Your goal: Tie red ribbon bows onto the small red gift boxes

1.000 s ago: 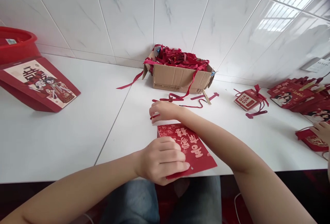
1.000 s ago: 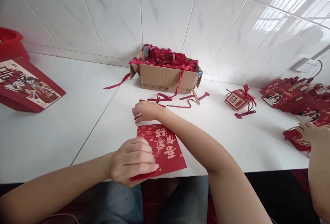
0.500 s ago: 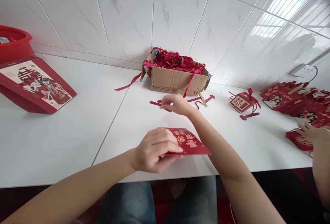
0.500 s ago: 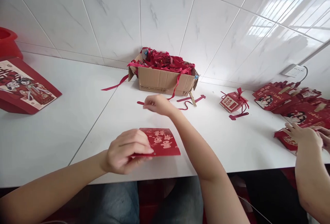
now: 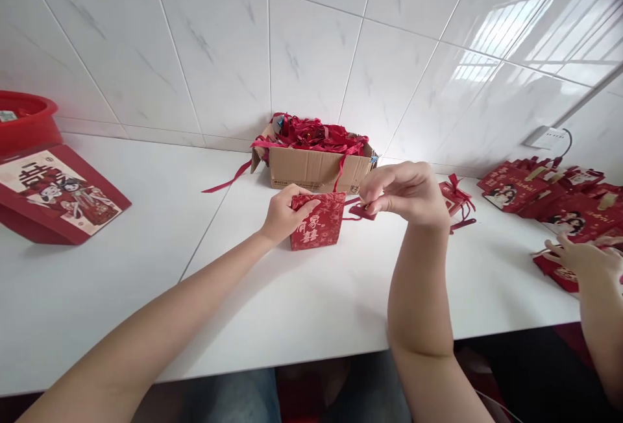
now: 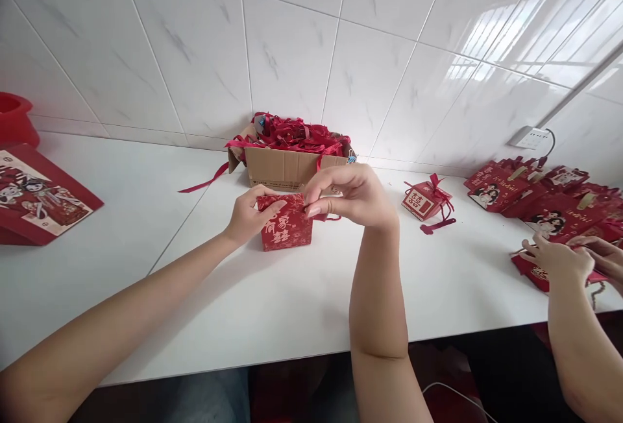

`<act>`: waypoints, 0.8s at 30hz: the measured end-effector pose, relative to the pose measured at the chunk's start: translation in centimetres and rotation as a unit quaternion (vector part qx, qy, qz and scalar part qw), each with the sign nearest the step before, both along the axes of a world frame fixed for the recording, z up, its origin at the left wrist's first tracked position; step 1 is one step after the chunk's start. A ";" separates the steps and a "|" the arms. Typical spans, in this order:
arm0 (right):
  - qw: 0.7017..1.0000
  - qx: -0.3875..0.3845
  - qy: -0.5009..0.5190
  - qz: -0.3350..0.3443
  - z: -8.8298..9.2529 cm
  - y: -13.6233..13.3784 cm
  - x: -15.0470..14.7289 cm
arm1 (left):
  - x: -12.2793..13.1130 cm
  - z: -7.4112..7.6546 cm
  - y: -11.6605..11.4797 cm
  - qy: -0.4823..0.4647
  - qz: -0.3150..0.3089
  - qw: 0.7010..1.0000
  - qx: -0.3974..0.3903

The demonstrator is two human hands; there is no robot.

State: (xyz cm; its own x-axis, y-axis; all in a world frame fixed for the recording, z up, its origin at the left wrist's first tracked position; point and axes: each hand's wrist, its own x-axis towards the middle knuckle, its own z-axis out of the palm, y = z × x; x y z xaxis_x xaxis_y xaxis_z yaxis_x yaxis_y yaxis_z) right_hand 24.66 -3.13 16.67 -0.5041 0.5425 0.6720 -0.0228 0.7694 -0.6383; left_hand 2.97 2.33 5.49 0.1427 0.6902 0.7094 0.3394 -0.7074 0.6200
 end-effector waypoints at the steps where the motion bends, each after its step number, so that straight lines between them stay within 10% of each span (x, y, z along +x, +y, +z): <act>1: 1.000 0.001 -0.001 0.017 -0.1 0.2 -0.1 | 0.2 0.0 0.2 0.003 0.008 1.000 0.003; 12: 0.997 -0.023 -0.011 0.077 -0.4 1.0 0.8 | 0.3 0.4 -0.8 0.047 -0.047 0.997 0.046; 16: 0.995 -0.032 -0.006 0.098 -0.6 1.3 0.4 | -0.6 4.7 -2.3 0.008 0.003 0.991 0.136; 20: 0.991 -0.028 0.031 0.130 -0.7 1.5 -0.5 | -1.2 10.2 -5.3 0.057 -0.168 0.975 0.133; 24: 0.988 -0.024 0.065 0.140 -0.7 1.4 -1.7 | -1.0 12.5 -7.2 0.156 -0.212 0.956 0.132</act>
